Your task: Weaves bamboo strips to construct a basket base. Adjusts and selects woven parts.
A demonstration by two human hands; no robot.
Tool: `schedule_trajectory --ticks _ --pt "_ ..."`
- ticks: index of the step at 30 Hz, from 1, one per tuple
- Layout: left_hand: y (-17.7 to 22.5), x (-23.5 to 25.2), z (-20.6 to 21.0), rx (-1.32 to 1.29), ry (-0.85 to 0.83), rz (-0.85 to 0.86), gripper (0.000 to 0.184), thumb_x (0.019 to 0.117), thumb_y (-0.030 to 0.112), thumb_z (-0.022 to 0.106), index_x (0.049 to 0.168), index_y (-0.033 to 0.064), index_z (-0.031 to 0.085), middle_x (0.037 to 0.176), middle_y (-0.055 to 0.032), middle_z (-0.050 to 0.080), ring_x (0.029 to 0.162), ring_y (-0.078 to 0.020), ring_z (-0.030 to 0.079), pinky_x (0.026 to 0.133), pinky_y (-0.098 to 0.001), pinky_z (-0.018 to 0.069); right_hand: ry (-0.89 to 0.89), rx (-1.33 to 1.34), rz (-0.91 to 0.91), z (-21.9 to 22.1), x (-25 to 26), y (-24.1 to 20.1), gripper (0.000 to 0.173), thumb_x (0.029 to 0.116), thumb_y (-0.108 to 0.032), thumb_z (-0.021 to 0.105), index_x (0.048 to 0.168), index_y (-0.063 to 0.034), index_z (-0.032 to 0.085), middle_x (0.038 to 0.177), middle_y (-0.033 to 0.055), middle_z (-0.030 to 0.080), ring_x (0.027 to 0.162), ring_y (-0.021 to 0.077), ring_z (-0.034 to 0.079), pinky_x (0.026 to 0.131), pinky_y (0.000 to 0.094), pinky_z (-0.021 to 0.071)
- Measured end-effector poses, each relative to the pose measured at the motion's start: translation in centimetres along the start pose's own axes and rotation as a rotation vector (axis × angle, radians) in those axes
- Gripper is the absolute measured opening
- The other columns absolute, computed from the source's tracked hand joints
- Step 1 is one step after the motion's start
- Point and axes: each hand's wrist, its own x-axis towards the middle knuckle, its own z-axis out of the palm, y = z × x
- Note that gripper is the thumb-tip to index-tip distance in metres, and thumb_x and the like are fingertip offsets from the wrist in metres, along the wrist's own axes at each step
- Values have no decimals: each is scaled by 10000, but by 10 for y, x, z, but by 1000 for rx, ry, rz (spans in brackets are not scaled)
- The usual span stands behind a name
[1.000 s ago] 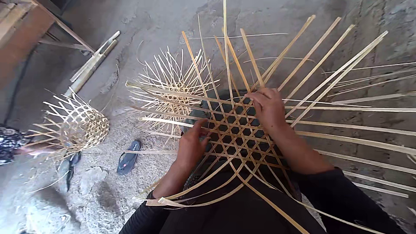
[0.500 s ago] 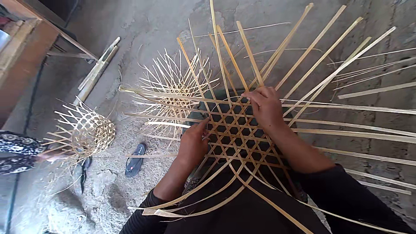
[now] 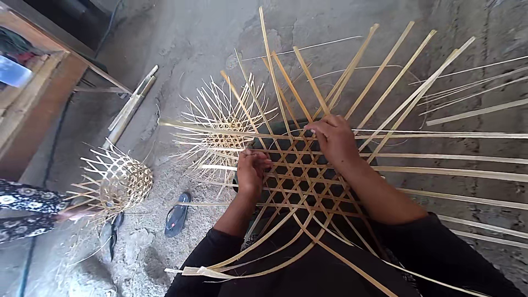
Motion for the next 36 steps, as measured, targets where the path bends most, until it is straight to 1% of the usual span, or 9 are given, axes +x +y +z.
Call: schedule_trajectory --ticks 3,10,12,13,15,16,18,21,36 --pt "7 5 4 -112 71 -123 389 1130 214 187 989 65 517 740 -60 661 613 -131 650 642 -255 566 6 -2 -3 -1 1 0 255 1050 -110 535 1134 -138 774 1067 148 703 1035 349 649 916 499 531" --pt "3 9 1 -308 187 -183 340 1101 202 264 860 114 487 652 -4 545 522 -96 534 529 -205 484 3 -9 -7 -1 0 0 254 1051 -113 536 1143 -141 771 1066 142 701 1029 352 644 910 497 530" --pt "2 8 -1 -235 125 -157 250 1097 148 326 956 88 523 684 -12 569 528 -84 555 528 -191 507 4 -8 -8 -1 0 0 257 1053 -117 533 1145 -147 771 1074 140 701 1039 346 645 916 491 529" --pt "1 8 -4 -139 37 -119 157 1073 82 369 1111 69 521 726 -23 583 558 -80 574 557 -193 524 4 -5 -8 -1 0 0 256 1054 -119 533 1144 -146 770 1076 141 699 1045 345 643 921 489 529" --pt "0 8 -9 103 -114 -43 450 993 -9 519 1425 51 410 780 -53 615 615 -96 599 603 -227 531 4 1 -8 0 -1 -1 254 1053 -114 533 1142 -139 770 1079 146 698 1050 352 642 924 491 529" --pt "0 9 -8 223 -128 -6 585 955 -27 613 1483 42 371 776 -67 629 616 -110 605 589 -241 526 2 1 -4 0 -1 -1 255 1053 -111 532 1146 -140 768 1088 144 698 1059 351 641 929 491 530" --pt "-3 11 -3 436 -70 85 757 843 -8 787 1486 29 389 728 -57 623 573 -117 595 542 -258 523 3 -2 -2 0 -1 0 259 1053 -109 529 1150 -145 766 1095 140 696 1066 345 639 936 489 527" --pt "-9 11 2 638 1 170 851 761 73 887 1469 58 415 695 -7 593 539 -98 547 530 -265 500 -2 -9 2 -1 -1 0 258 1056 -117 530 1154 -149 766 1086 133 697 1058 339 640 931 485 527" --pt "-17 11 -1 613 -34 287 773 804 92 871 1460 65 462 679 -24 609 512 -117 572 497 -272 530 0 -3 0 -4 -2 -1 248 1047 -119 541 1160 -141 761 1099 151 693 1062 358 640 929 504 527"
